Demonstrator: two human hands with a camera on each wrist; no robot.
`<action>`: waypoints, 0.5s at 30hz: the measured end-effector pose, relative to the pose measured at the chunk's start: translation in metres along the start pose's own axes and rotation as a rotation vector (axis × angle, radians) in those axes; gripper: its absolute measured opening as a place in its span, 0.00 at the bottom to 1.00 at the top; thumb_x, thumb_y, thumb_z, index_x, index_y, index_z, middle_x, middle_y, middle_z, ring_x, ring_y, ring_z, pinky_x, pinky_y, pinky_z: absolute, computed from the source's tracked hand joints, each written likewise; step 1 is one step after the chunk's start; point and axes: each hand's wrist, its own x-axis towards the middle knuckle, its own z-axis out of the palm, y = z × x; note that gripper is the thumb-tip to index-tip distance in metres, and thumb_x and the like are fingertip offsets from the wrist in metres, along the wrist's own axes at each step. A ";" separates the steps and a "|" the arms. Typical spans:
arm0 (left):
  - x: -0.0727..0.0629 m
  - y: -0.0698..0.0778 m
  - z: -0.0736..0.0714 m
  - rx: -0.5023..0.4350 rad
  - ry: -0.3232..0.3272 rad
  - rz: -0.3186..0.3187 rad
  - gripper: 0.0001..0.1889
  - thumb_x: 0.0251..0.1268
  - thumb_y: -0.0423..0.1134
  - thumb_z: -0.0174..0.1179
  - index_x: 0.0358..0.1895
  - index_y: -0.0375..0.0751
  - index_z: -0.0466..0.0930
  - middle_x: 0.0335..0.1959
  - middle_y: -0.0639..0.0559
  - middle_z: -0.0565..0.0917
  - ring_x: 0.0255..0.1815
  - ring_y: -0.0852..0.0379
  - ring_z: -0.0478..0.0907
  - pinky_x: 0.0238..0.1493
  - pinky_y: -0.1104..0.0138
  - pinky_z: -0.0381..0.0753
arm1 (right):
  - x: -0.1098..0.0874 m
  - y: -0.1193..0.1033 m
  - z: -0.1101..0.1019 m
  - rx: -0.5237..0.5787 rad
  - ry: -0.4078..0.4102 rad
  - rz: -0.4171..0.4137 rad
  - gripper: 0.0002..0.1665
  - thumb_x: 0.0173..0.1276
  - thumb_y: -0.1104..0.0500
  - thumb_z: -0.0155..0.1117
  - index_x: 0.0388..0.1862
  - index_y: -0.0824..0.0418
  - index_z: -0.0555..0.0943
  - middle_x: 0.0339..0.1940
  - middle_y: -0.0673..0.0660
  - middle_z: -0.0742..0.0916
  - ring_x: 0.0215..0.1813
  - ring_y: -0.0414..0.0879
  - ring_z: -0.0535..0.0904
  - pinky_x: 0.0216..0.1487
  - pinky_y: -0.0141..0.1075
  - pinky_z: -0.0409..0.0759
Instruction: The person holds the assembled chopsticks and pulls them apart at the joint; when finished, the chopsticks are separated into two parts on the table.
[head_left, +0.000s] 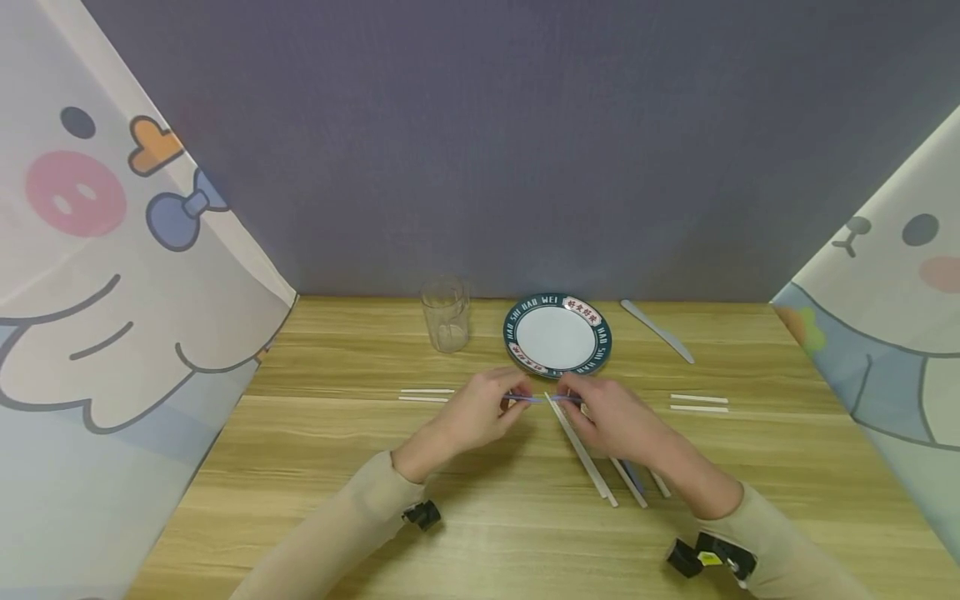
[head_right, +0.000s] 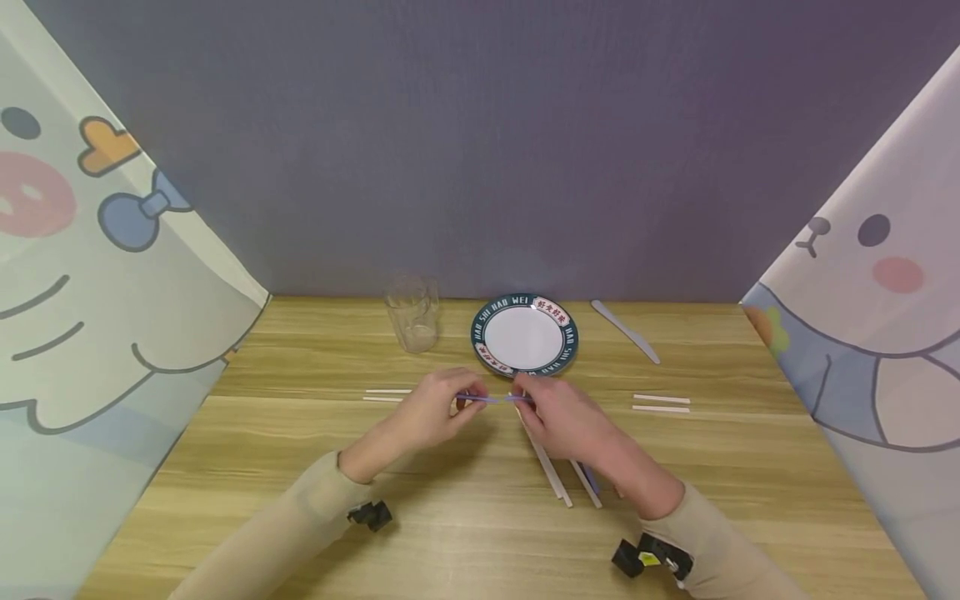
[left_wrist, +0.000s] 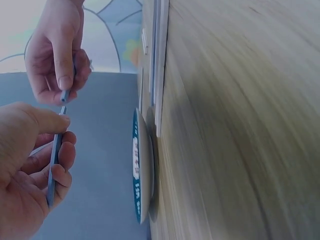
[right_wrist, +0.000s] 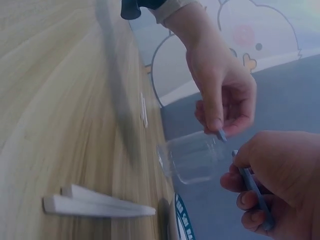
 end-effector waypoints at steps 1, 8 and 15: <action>-0.002 -0.002 -0.001 -0.002 -0.001 -0.005 0.04 0.69 0.31 0.69 0.43 0.39 0.86 0.40 0.48 0.90 0.34 0.57 0.85 0.37 0.76 0.84 | -0.001 0.002 -0.001 0.001 0.004 0.000 0.02 0.76 0.64 0.66 0.45 0.58 0.82 0.35 0.49 0.89 0.35 0.36 0.82 0.36 0.33 0.83; -0.019 -0.026 -0.010 -0.005 0.024 -0.065 0.05 0.63 0.27 0.67 0.41 0.38 0.85 0.39 0.48 0.89 0.34 0.57 0.84 0.37 0.74 0.85 | -0.015 0.026 -0.017 -0.012 0.027 0.056 0.04 0.77 0.66 0.64 0.45 0.59 0.83 0.34 0.49 0.88 0.34 0.37 0.82 0.35 0.35 0.84; -0.042 -0.056 -0.027 0.021 0.123 -0.152 0.08 0.57 0.23 0.68 0.38 0.38 0.85 0.38 0.48 0.87 0.36 0.56 0.85 0.39 0.68 0.88 | -0.037 0.054 -0.027 -0.053 0.054 0.103 0.06 0.73 0.70 0.63 0.45 0.63 0.83 0.32 0.50 0.85 0.26 0.33 0.69 0.27 0.29 0.71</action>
